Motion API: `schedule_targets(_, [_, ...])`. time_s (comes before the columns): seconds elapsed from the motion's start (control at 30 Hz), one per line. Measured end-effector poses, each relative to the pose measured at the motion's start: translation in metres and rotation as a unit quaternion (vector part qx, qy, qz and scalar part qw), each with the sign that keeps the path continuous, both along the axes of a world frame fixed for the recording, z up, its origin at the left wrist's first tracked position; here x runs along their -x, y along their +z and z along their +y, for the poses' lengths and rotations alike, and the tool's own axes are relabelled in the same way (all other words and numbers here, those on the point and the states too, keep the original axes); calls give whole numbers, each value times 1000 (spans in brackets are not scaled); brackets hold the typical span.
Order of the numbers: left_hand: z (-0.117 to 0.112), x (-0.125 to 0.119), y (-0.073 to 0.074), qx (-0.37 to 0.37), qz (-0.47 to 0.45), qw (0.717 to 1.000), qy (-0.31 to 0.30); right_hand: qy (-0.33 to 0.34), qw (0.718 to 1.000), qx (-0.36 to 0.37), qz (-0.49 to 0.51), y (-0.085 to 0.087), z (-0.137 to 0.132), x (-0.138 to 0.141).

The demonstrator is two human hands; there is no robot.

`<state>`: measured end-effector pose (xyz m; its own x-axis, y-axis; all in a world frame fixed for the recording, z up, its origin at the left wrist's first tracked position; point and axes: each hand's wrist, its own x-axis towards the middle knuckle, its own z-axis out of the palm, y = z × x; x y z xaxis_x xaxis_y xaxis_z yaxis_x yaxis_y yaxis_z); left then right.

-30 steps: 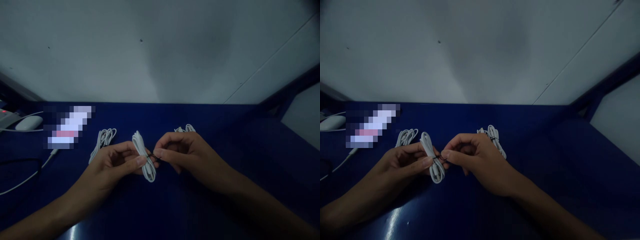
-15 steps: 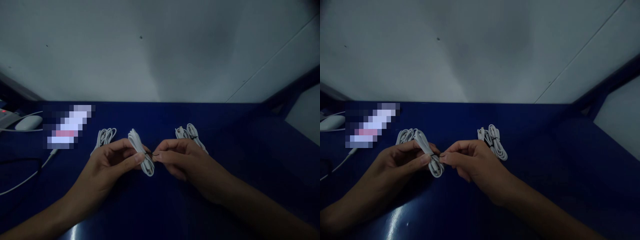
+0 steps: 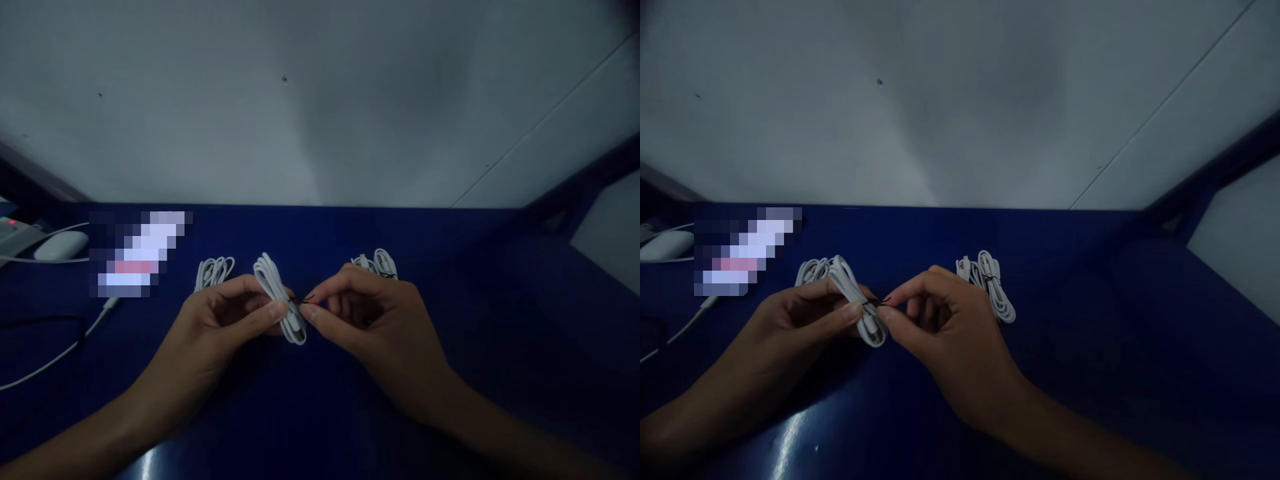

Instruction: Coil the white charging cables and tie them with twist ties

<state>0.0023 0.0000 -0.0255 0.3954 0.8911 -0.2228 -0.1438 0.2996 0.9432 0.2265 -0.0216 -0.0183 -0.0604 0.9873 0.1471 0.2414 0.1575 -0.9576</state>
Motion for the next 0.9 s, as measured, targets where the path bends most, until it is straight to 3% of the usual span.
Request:
schedule_targets(0.23, [-2,2,0,-19,26,999,-3,0,998,30,48,2,-3,2])
schedule_targets(0.37, [-2,4,-2,-33,58,998,-6,-29,995,-90,-18,-1,-5,7])
schedule_targets(0.47, [-3,4,-2,-40,87,995,1,-31,974,-205,-93,-3,-5,8])
schedule_targets(0.57, [-5,1,3,-57,111,992,10,-22,951,-272,-145,-4,-4,7])
schedule_targets(0.73, [-9,-3,9,-93,137,985,38,0,947,-265,-179,-2,0,1])
schedule_targets(0.9, [-7,-4,7,-78,138,987,37,41,953,-236,-184,-3,5,-7])
